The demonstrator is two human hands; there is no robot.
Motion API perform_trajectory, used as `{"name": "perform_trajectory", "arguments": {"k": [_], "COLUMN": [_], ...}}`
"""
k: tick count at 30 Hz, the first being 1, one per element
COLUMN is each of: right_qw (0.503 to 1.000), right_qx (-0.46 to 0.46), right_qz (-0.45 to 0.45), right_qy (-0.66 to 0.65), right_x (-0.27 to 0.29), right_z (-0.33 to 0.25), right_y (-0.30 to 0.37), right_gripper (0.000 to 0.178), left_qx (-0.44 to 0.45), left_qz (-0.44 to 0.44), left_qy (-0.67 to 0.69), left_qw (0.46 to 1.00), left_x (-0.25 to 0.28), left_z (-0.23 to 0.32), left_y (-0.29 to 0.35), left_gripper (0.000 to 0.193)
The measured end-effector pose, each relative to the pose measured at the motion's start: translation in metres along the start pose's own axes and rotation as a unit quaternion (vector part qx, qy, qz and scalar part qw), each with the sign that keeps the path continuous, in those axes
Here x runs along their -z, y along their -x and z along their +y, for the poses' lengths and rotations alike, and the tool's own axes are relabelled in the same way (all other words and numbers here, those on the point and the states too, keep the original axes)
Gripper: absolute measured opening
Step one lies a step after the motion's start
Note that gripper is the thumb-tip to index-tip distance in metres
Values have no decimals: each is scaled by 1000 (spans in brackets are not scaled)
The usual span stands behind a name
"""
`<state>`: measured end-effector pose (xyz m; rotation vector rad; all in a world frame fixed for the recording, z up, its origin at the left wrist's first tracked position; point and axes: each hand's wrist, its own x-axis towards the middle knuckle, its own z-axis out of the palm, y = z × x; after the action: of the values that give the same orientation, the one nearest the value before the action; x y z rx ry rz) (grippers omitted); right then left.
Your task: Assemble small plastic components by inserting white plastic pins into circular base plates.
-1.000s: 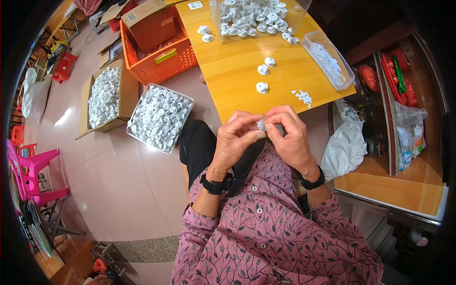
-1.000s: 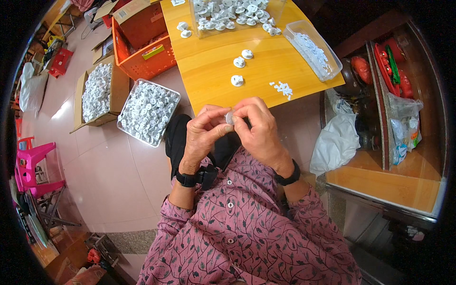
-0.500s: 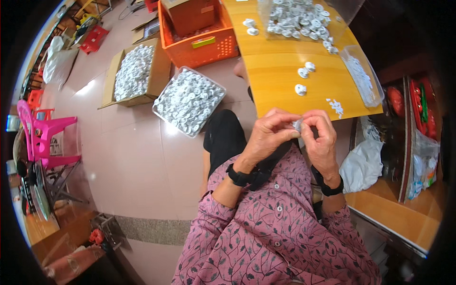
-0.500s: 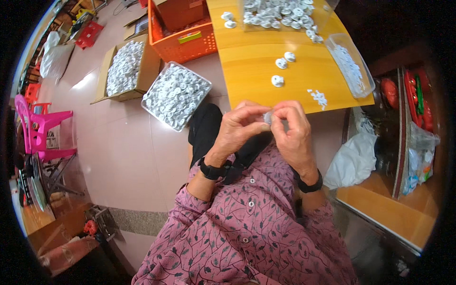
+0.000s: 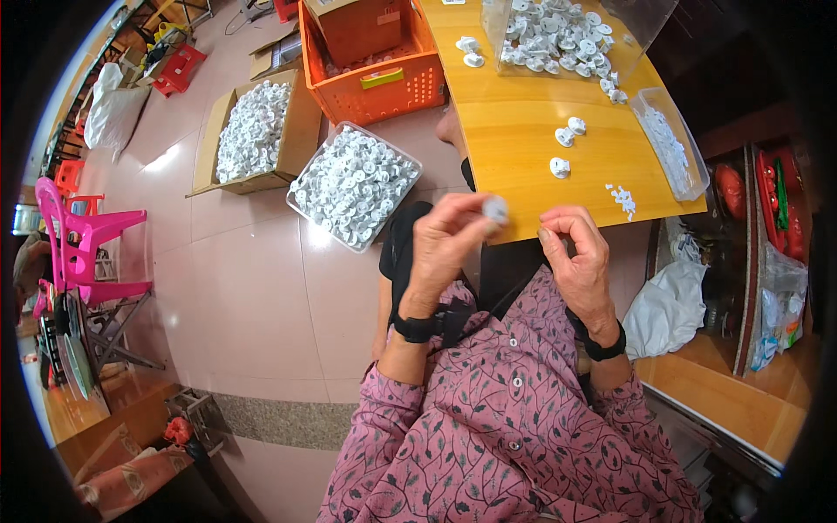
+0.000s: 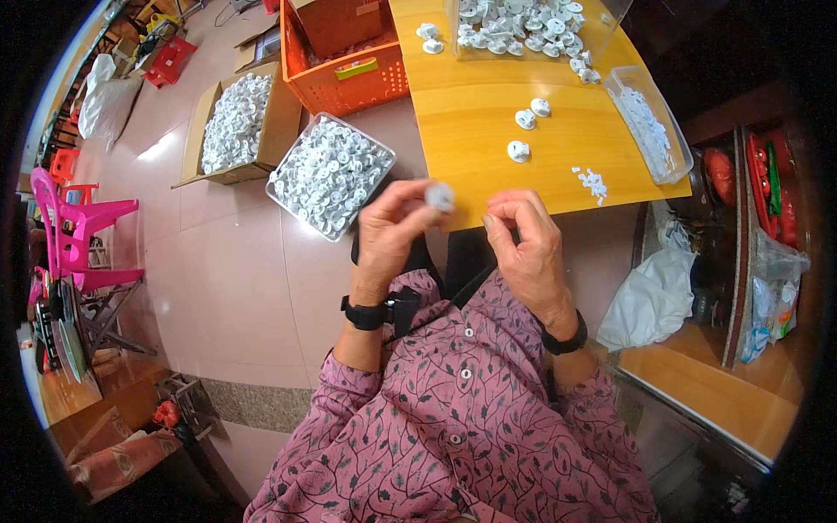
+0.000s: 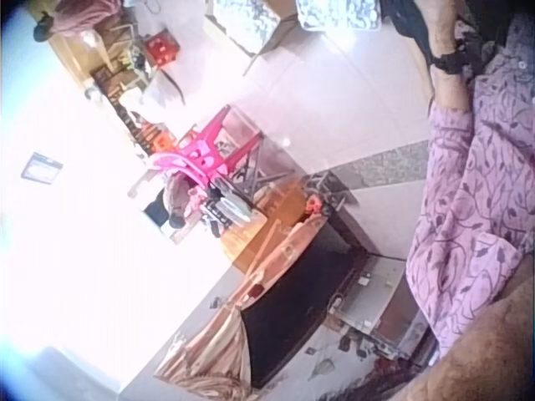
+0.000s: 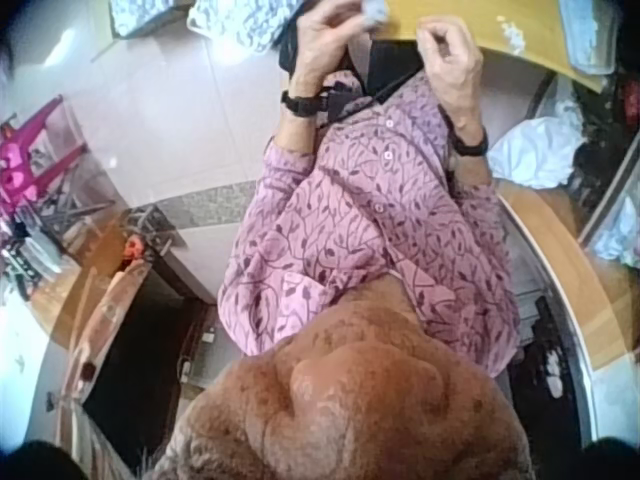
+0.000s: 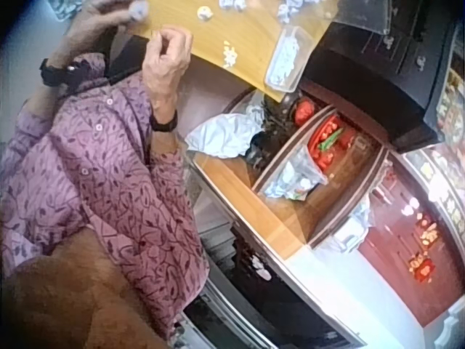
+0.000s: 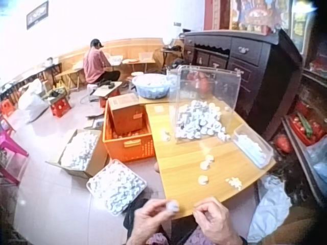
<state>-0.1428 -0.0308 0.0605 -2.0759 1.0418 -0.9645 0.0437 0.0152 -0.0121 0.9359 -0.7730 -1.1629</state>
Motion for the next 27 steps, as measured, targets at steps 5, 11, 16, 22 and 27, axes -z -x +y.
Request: {"name": "perform_trajectory", "arguments": {"k": [5,11,16,22,27], "right_qw": [999,998,998,995,995], "right_qx": [-14,-22,-41,-71,-60], "right_qz": [-27,-51,-29,-23,-7], "right_qy": [17,35,42,58,81], "right_x": [10,15,25,28,29], "right_z": [14,26,38,46,50], "right_y": [11,24,31,35,31], "right_gripper": [10,10,8,7,8], "left_qx": [22,32,-18,60,93], "left_qz": [239,408,465,470,428], "left_qy": [134,166,161,162,162], "left_qw": [961,897,870,866,884], "left_x": [69,182,211,199,167], "left_z": [-32,-82,-84,-108,-103], "left_y": [-9,-30,-49,-27,-18], "left_gripper": [32,42,46,44,37]}}
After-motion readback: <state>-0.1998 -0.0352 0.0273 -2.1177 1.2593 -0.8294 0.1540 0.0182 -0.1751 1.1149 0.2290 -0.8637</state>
